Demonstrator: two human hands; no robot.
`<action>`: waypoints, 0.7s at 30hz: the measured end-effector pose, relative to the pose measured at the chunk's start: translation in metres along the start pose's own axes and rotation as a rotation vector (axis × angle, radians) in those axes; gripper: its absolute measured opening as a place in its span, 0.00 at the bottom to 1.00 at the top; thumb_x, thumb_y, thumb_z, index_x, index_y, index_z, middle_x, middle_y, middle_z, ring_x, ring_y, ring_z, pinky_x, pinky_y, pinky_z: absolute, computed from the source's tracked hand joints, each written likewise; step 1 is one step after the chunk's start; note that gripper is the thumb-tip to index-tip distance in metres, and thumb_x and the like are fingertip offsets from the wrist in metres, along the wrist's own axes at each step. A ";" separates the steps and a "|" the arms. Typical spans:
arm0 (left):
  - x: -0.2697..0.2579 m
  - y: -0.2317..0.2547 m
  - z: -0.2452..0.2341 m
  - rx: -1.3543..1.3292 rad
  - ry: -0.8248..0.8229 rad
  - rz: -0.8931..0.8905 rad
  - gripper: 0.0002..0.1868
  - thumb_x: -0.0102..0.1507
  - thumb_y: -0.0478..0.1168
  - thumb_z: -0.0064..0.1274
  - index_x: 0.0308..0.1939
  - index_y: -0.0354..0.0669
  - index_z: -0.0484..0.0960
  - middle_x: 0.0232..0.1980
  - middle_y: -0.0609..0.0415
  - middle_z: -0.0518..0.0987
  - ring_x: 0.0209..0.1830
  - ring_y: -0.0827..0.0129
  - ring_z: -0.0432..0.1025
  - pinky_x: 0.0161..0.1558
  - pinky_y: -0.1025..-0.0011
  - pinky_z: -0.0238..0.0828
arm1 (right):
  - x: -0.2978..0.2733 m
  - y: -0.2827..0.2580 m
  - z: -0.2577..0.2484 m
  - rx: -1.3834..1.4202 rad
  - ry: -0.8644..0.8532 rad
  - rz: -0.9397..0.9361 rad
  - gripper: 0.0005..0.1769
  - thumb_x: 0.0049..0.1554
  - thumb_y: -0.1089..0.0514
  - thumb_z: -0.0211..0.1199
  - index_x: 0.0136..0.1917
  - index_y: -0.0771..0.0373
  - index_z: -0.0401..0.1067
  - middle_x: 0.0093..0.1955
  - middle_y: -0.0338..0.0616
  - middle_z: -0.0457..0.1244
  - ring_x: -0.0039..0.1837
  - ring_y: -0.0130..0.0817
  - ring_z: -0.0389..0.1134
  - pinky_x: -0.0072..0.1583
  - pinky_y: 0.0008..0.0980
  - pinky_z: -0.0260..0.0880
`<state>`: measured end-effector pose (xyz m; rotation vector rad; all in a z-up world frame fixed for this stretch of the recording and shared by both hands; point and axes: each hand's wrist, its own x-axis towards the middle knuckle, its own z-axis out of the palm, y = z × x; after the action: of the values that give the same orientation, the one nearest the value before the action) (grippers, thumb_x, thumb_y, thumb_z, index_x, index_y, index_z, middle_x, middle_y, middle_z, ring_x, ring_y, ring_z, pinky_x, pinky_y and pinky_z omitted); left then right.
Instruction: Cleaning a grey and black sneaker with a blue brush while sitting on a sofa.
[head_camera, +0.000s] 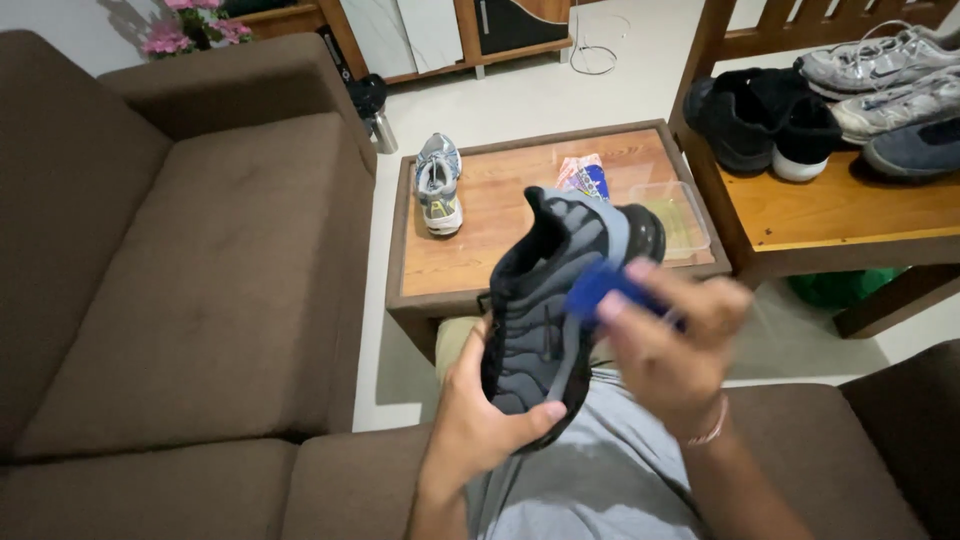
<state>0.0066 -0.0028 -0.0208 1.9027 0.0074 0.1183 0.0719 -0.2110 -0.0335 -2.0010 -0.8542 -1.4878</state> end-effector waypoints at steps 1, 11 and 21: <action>-0.001 0.006 -0.002 0.004 -0.006 0.004 0.54 0.41 0.56 0.69 0.70 0.47 0.69 0.58 0.57 0.84 0.57 0.71 0.79 0.58 0.71 0.75 | 0.000 0.003 0.001 -0.005 0.005 0.004 0.12 0.63 0.62 0.69 0.58 0.50 0.75 0.67 0.51 0.64 0.58 0.43 0.59 0.59 0.46 0.53; -0.005 0.021 0.004 0.259 0.007 -0.063 0.53 0.40 0.58 0.68 0.69 0.57 0.69 0.56 0.58 0.85 0.57 0.60 0.80 0.53 0.65 0.74 | -0.004 -0.007 -0.003 0.082 -0.046 -0.052 0.13 0.61 0.55 0.69 0.60 0.47 0.76 0.66 0.43 0.65 0.57 0.38 0.59 0.59 0.42 0.53; 0.000 0.026 0.007 0.270 0.037 -0.180 0.52 0.40 0.60 0.69 0.69 0.65 0.70 0.53 0.58 0.88 0.55 0.60 0.82 0.50 0.64 0.77 | -0.015 -0.018 0.000 0.196 -0.154 -0.028 0.10 0.60 0.51 0.67 0.56 0.43 0.76 0.64 0.47 0.66 0.55 0.43 0.58 0.59 0.45 0.58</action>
<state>0.0054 -0.0177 0.0013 2.1590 0.2297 0.0311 0.0555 -0.2018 -0.0470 -1.9817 -1.0528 -1.2249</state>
